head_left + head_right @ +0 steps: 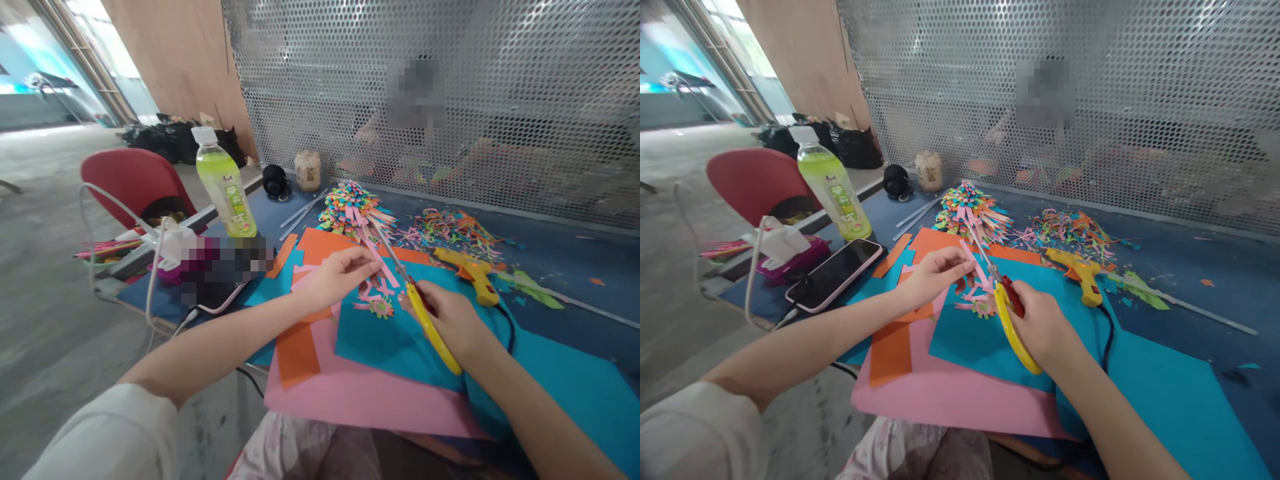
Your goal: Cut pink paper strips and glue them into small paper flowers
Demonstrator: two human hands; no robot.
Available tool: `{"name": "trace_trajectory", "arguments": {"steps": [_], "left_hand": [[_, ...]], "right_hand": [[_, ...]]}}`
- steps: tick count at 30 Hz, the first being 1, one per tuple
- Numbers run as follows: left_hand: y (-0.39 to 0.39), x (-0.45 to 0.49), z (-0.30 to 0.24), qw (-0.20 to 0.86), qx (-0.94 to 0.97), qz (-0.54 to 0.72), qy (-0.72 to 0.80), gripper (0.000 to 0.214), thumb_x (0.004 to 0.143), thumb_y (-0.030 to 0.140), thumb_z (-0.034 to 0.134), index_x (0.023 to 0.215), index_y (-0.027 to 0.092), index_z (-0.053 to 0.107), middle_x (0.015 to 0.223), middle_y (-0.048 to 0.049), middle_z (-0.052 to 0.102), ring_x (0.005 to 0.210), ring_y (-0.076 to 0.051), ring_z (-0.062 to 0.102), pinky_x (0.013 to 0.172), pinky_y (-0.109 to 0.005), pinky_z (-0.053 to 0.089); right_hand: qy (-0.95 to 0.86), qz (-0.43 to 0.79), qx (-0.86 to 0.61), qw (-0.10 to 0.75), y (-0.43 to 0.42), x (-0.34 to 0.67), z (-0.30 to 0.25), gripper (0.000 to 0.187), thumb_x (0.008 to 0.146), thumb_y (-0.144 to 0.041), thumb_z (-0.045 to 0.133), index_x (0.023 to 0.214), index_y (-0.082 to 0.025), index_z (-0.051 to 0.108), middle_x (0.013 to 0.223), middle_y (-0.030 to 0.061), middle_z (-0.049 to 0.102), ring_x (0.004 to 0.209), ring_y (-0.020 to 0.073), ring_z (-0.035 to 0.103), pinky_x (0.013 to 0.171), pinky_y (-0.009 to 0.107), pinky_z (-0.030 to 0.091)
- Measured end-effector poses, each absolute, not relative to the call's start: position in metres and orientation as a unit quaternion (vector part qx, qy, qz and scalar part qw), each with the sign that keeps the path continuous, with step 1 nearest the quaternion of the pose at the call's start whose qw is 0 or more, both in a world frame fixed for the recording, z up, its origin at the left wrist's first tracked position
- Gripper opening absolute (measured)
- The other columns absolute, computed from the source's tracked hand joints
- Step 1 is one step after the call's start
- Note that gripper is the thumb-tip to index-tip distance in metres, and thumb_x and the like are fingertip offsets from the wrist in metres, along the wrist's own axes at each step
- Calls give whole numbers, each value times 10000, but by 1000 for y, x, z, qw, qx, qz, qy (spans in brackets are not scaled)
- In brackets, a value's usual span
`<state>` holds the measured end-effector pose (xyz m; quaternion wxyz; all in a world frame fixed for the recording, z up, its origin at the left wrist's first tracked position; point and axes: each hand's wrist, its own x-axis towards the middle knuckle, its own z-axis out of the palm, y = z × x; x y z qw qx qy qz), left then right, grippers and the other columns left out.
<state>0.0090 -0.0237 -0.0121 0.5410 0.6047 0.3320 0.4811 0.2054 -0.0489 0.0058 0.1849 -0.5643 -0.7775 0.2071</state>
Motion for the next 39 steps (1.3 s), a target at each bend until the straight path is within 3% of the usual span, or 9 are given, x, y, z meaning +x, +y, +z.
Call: {"name": "trace_trajectory", "arguments": {"steps": [4,17,26,39], "left_hand": [[-20,6,-8,535,548,539,351,309,741,432,637,733,142,529,685,-20,611,586,-84,571,470,-182,436],[-12,-4,-2,461,515,639,336,224,751,367,634,754,162,542,626,20,560,571,-76,545,456,-186,415],[-11,-4,-4,451,528,636,336,195,768,343,620,761,160,551,655,13,570,573,-78,563,439,-183,414],[-15,-4,0,475,508,635,336,212,776,350,604,806,166,503,672,-8,638,576,-118,633,403,-184,422]], "right_hand": [[-761,213,-576,207,-45,212,4,359,822,-529,424,625,-242,339,553,-9,500,483,135,419,468,271,290],[-790,244,-543,150,-50,211,5,326,827,-517,440,708,-217,477,672,20,588,585,164,519,527,275,340],[-792,258,-539,128,-48,212,3,368,836,-559,407,710,-217,461,680,16,574,620,173,528,559,290,360],[-790,274,-537,117,-51,213,3,256,841,-459,436,733,-228,451,672,3,547,621,167,516,572,292,374]]}}
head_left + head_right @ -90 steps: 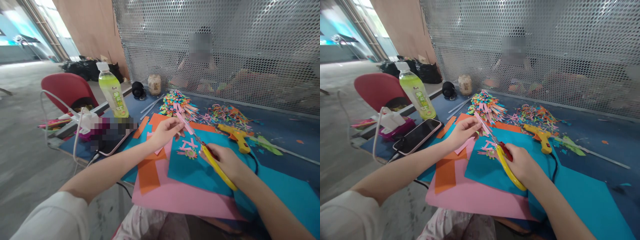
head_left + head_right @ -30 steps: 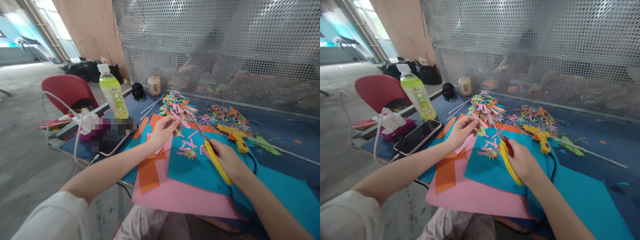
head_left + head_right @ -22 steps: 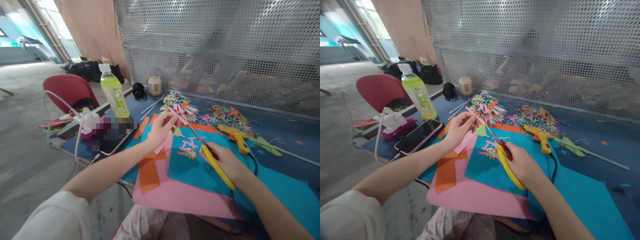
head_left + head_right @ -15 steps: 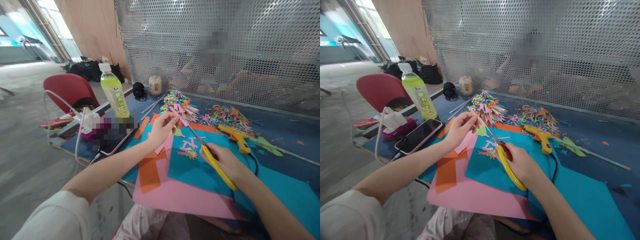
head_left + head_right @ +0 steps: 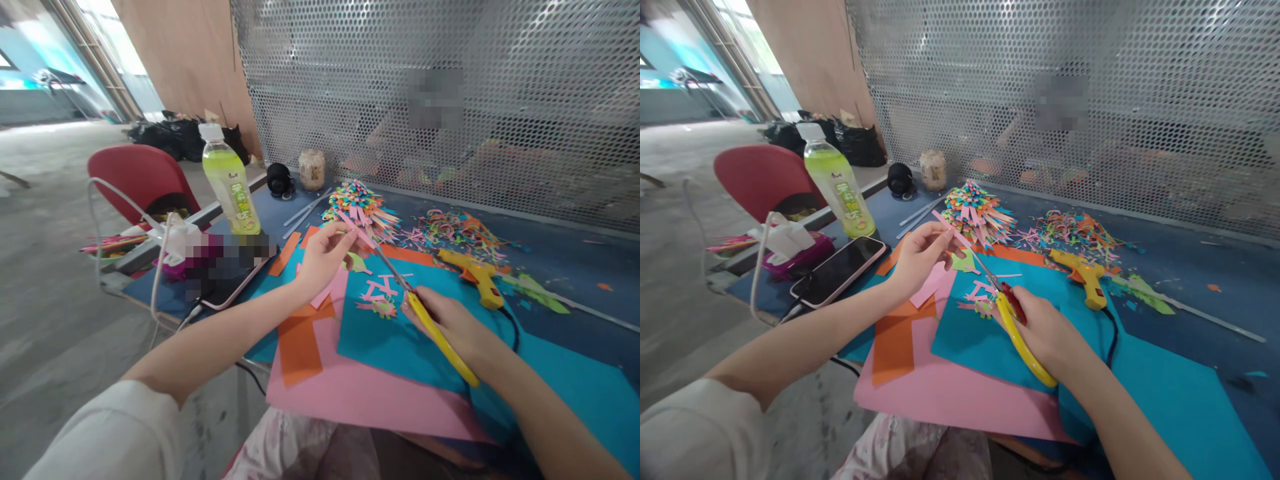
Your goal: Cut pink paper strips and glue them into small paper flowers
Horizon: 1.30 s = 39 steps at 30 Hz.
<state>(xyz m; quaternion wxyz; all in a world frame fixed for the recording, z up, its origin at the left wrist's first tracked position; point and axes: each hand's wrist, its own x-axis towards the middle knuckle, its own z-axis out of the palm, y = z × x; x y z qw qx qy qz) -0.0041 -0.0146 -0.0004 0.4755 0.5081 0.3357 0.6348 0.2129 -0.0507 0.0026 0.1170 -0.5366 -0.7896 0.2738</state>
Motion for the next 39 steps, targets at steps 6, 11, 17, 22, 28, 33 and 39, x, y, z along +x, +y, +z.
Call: {"name": "trace_trajectory", "arguments": {"steps": [6,11,17,22,28,33,39], "left_hand": [[-13,-4,-2,471,516,633,332,215,774,353,612,800,162,519,685,-22,655,616,-142,661,404,-183,438],[-13,-5,-3,474,518,632,328,203,773,340,615,802,159,526,681,-18,654,602,-131,655,397,-176,442],[-12,-5,-4,468,528,632,322,177,787,318,606,803,156,537,684,-22,651,620,-124,650,405,-173,451],[-12,-4,-3,465,530,632,321,160,793,302,601,796,153,542,682,-23,649,619,-122,645,406,-174,456],[-12,-5,-3,465,530,632,322,149,797,294,595,794,153,546,671,-22,644,611,-123,638,398,-177,455],[-13,-4,-4,462,529,632,327,148,796,294,597,797,152,556,678,-22,641,620,-121,634,404,-178,456],[-12,-5,-4,463,530,630,327,157,794,303,600,787,152,556,679,-22,638,618,-119,629,405,-180,454]], "right_hand": [[-792,269,-536,114,-49,214,0,286,847,-485,419,735,-226,458,666,1,538,621,165,515,577,295,374],[-801,264,-522,128,-48,214,0,270,843,-468,436,727,-227,472,662,4,557,608,165,516,553,291,362],[-800,265,-521,135,-48,214,0,316,835,-517,437,722,-224,477,673,12,573,610,168,523,537,288,353],[-801,259,-517,151,-49,213,0,333,822,-514,446,693,-211,494,638,10,571,573,156,508,517,279,340],[-799,263,-520,150,-48,214,0,347,819,-527,449,690,-209,497,642,15,578,573,157,505,515,278,338],[-799,261,-523,139,-48,214,1,369,822,-544,432,689,-204,491,644,16,570,574,154,492,502,271,318],[-798,260,-524,143,-49,213,1,370,823,-538,436,675,-201,475,622,6,552,558,140,475,493,262,303]]}}
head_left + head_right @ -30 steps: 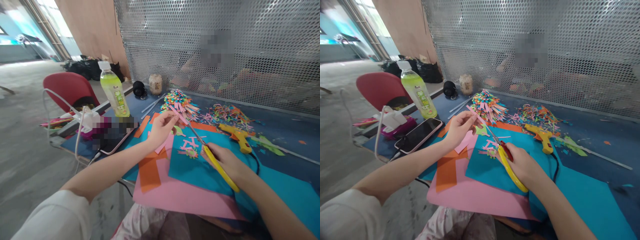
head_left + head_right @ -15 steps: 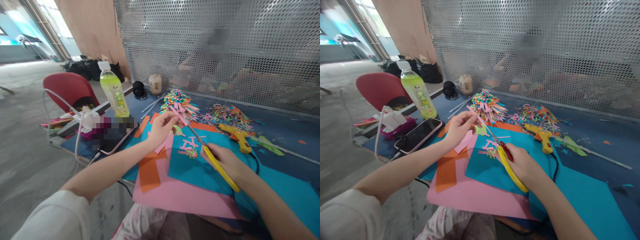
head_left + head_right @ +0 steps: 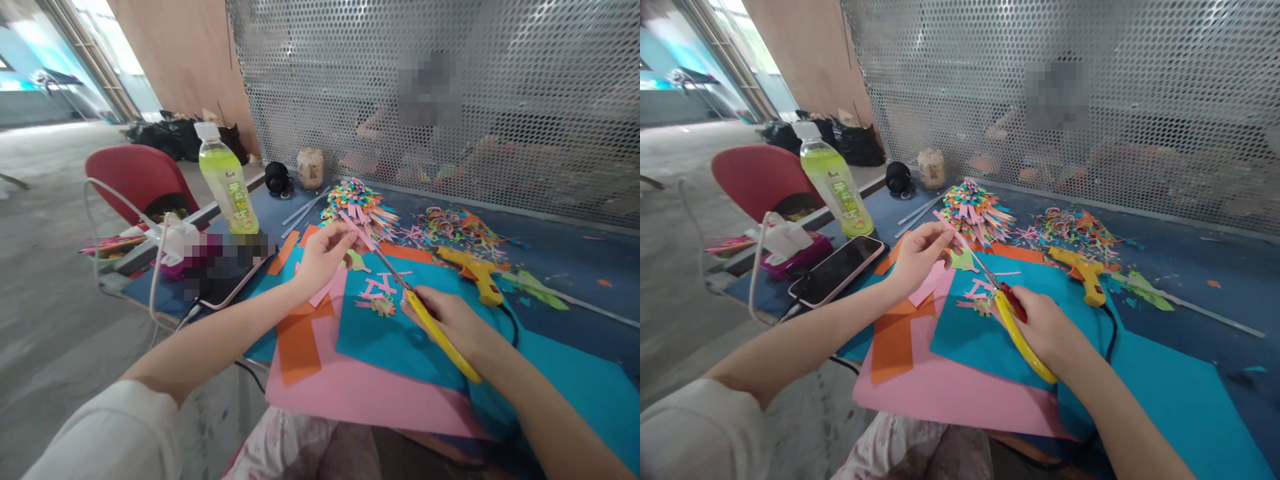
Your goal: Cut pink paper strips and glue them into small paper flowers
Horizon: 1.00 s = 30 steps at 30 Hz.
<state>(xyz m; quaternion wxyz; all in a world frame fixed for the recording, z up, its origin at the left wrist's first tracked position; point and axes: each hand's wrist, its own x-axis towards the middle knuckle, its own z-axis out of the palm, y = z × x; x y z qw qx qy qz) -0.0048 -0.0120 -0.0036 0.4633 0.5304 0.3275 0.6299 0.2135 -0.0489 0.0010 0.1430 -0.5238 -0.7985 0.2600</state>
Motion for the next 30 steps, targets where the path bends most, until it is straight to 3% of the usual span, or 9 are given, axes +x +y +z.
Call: {"name": "trace_trajectory", "arguments": {"steps": [30], "left_hand": [[-14,-3,-3,474,531,612,344,235,780,377,610,782,148,558,728,-37,647,634,-125,640,396,-173,463]], "right_hand": [[-802,230,-532,143,-49,211,5,327,825,-489,453,676,-203,508,624,13,573,564,153,492,504,269,316]]}}
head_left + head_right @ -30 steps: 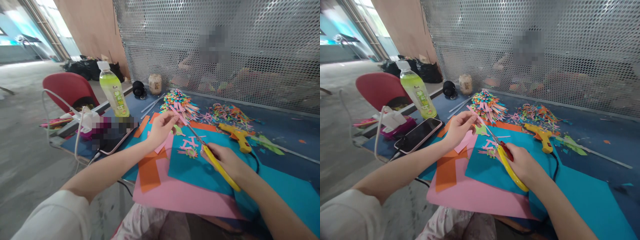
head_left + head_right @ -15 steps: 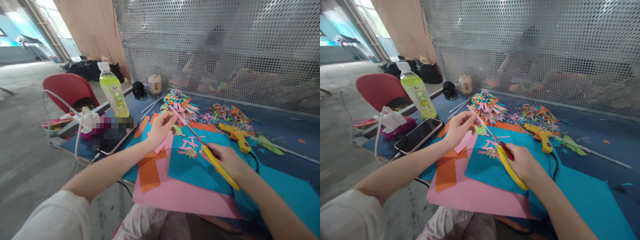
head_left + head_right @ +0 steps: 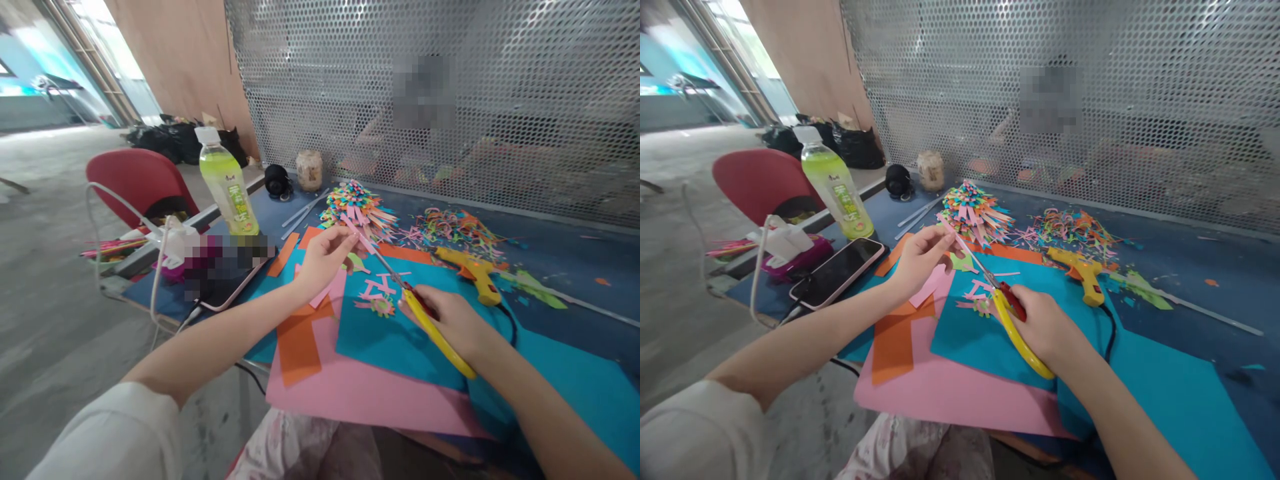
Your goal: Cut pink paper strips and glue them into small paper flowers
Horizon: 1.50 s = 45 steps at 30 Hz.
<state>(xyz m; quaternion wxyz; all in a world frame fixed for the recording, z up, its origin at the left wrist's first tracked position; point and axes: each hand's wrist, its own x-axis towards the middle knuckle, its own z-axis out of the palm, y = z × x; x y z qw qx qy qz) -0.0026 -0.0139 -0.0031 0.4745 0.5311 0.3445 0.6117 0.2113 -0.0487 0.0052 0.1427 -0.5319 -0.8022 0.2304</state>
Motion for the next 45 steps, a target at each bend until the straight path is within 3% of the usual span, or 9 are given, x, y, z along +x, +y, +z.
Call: {"name": "trace_trajectory", "arguments": {"steps": [34,45], "left_hand": [[-14,-1,-3,471,536,611,344,266,754,413,628,731,161,546,706,-19,604,618,-108,596,392,-183,469],[-18,1,-2,474,552,598,334,294,744,439,632,742,155,555,661,0,580,523,-70,544,394,-179,469]], "right_hand": [[-797,193,-551,156,-51,205,5,356,798,-538,442,645,-218,478,551,0,529,496,139,446,488,267,274],[-793,204,-552,154,-53,205,6,338,813,-527,424,715,-217,515,628,31,594,582,178,534,530,276,316]]}}
